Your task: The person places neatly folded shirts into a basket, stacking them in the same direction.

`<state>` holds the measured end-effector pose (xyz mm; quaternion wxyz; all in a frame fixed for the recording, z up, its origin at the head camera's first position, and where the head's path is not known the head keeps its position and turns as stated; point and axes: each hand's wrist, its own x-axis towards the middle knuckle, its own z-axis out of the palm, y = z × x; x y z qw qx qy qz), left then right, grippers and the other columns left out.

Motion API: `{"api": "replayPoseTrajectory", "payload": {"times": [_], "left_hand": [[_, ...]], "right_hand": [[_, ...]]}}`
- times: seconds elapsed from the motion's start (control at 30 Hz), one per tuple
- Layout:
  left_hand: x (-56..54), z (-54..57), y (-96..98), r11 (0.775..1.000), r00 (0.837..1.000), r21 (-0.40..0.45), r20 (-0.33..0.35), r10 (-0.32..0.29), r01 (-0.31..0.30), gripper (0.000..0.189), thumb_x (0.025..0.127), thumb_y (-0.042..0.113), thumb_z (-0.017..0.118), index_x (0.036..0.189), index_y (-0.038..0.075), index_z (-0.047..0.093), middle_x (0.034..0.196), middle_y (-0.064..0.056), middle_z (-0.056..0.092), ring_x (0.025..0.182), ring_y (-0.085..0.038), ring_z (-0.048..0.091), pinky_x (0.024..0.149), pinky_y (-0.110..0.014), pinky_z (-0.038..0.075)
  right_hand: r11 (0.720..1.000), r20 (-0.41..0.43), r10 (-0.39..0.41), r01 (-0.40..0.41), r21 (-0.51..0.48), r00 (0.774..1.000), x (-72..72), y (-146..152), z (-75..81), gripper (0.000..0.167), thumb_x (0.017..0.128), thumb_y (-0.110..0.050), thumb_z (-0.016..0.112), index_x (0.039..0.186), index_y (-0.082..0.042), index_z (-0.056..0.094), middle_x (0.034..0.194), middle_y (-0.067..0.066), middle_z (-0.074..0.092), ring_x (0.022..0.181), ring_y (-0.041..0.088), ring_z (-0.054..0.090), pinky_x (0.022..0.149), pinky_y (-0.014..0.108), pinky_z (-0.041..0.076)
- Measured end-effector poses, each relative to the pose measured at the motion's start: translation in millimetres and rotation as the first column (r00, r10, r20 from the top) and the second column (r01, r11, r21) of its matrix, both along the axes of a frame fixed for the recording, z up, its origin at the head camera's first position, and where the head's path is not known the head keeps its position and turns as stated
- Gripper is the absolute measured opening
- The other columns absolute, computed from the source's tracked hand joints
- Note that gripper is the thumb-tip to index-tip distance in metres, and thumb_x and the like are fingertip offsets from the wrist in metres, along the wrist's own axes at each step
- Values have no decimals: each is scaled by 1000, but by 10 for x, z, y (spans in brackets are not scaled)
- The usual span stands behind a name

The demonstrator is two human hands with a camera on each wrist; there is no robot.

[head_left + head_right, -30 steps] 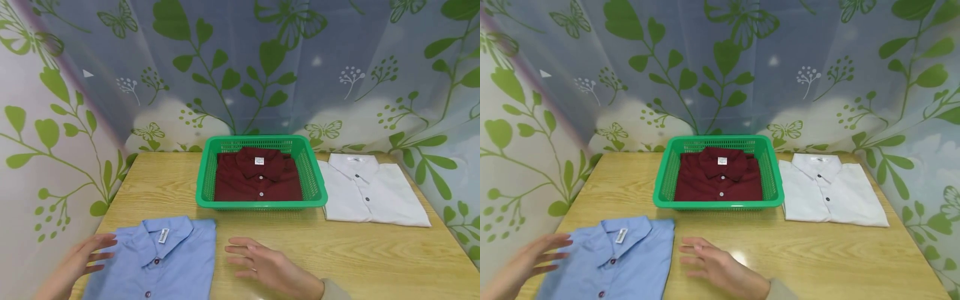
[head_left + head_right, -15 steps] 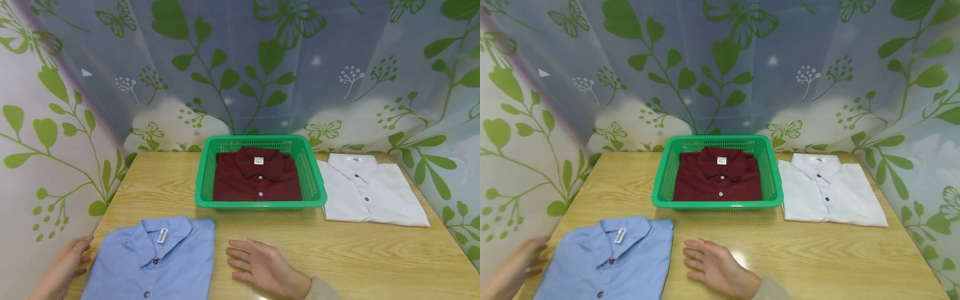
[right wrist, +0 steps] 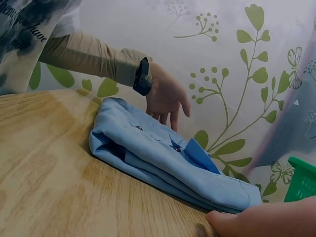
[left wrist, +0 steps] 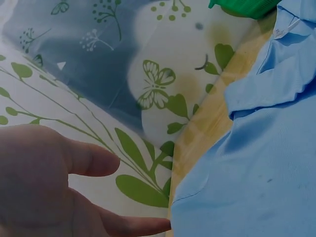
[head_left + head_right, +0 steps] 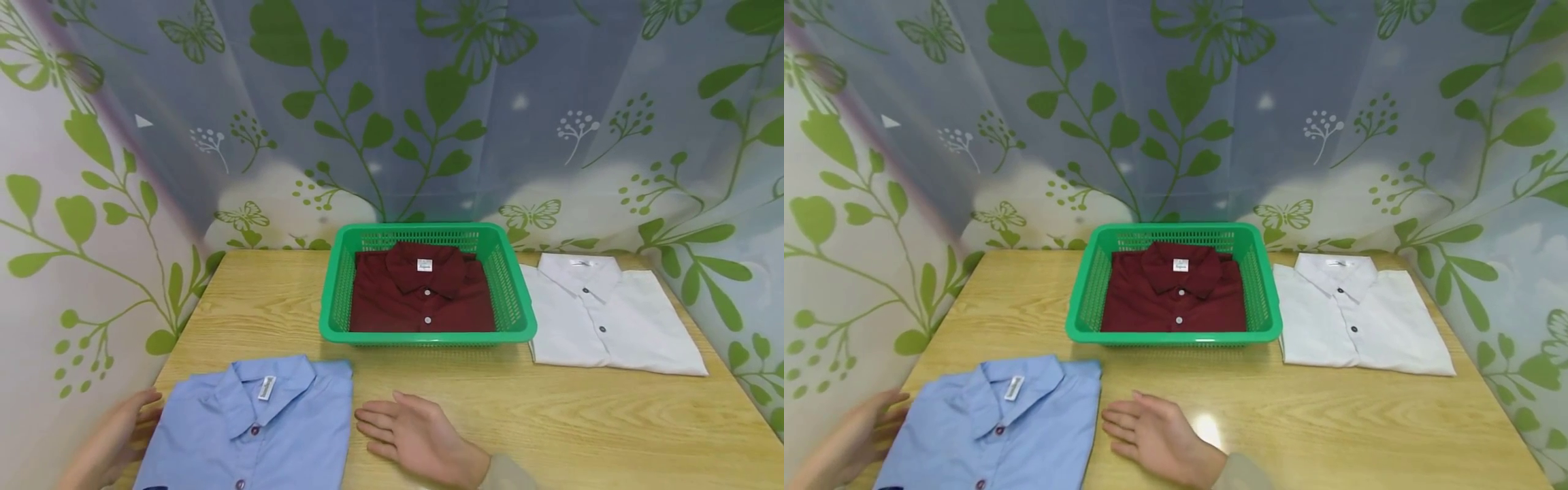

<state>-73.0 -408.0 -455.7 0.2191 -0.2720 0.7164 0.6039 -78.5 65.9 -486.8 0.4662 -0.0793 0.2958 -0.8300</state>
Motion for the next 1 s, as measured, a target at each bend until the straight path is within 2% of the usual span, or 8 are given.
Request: {"api": "replayPoseTrajectory", "payload": {"times": [0.1, 0.13, 0.23, 0.33, 0.47, 0.7, 0.87, 1.0], "left_hand": [[-30, -32, 43, 996, 996, -20, 23, -87, 88, 81, 106, 49, 18, 149, -15, -7, 150, -45, -1, 134, -57, 22, 95, -53, 43], [-38, -40, 58, 994, 994, -25, 24, -110, 111, 81, 106, 49, 16, 149, -15, -9, 150, -45, -4, 137, -59, 11, 97, -54, 41], [-58, -85, 83, 988, 989, -33, 3, -150, 150, 80, 107, 47, 13, 147, -17, -12, 149, -45, 0, 137, -58, 13, 99, -53, 39], [-82, -144, 114, 986, 986, 11, -2, -169, 169, 81, 107, 46, 14, 145, -19, -16, 149, -45, -4, 139, -56, 9, 110, -58, 29], [-87, -222, 162, 985, 987, 72, 1, -160, 160, 83, 107, 48, 14, 144, -18, -19, 149, -44, -10, 142, -53, 2, 116, -60, 11], [-69, -230, 238, 993, 994, 41, -1, -110, 110, 89, 107, 48, 24, 142, -20, -22, 151, -40, -19, 143, -51, -7, 116, -60, 1], [-53, -194, 317, 987, 987, -16, 19, -158, 159, 90, 106, 49, 29, 144, -23, -10, 150, -43, -5, 140, -56, 5, 115, -62, 9], [-38, -187, 411, 978, 979, -40, 23, -203, 204, 91, 105, 54, 33, 145, -23, 4, 149, -42, 11, 136, -54, 24, 110, -62, 26]], "right_hand": [[1000, 8, -8, 8, 6, 1000, 8, -33, -6, 79, 107, -43, 25, 151, 15, -5, 160, 30, 1, 149, 40, 1, 120, 45, 8], [1000, 11, -7, 7, 5, 1000, 12, -38, -6, 79, 107, -43, 25, 150, 15, -5, 160, 31, 1, 149, 40, 2, 120, 45, 8], [1000, 14, -1, 1, 5, 1000, 24, -46, -3, 80, 106, -44, 27, 150, 16, -4, 159, 33, 1, 148, 42, 4, 120, 46, 9], [1000, 17, 5, -5, 2, 1000, 33, -54, 0, 81, 106, -44, 28, 150, 16, -4, 158, 34, 0, 148, 44, 4, 120, 46, 9], [1000, 13, 14, -14, 7, 1000, 32, -61, 7, 82, 106, -45, 28, 150, 16, -4, 158, 34, -2, 147, 45, 3, 120, 47, 8], [999, 17, -9, 8, 37, 1000, 5, -68, 10, 82, 105, -45, 28, 150, 17, -4, 157, 36, 0, 145, 49, 6, 119, 50, 10], [997, 35, -18, 15, 80, 999, -11, -49, 16, 84, 105, -45, 31, 149, 17, -5, 157, 37, -1, 144, 51, 11, 119, 52, 15], [996, 40, -11, 7, 89, 999, -22, -15, 17, 84, 105, -45, 29, 149, 18, -6, 156, 38, 1, 143, 52, 15, 118, 52, 16]]}}
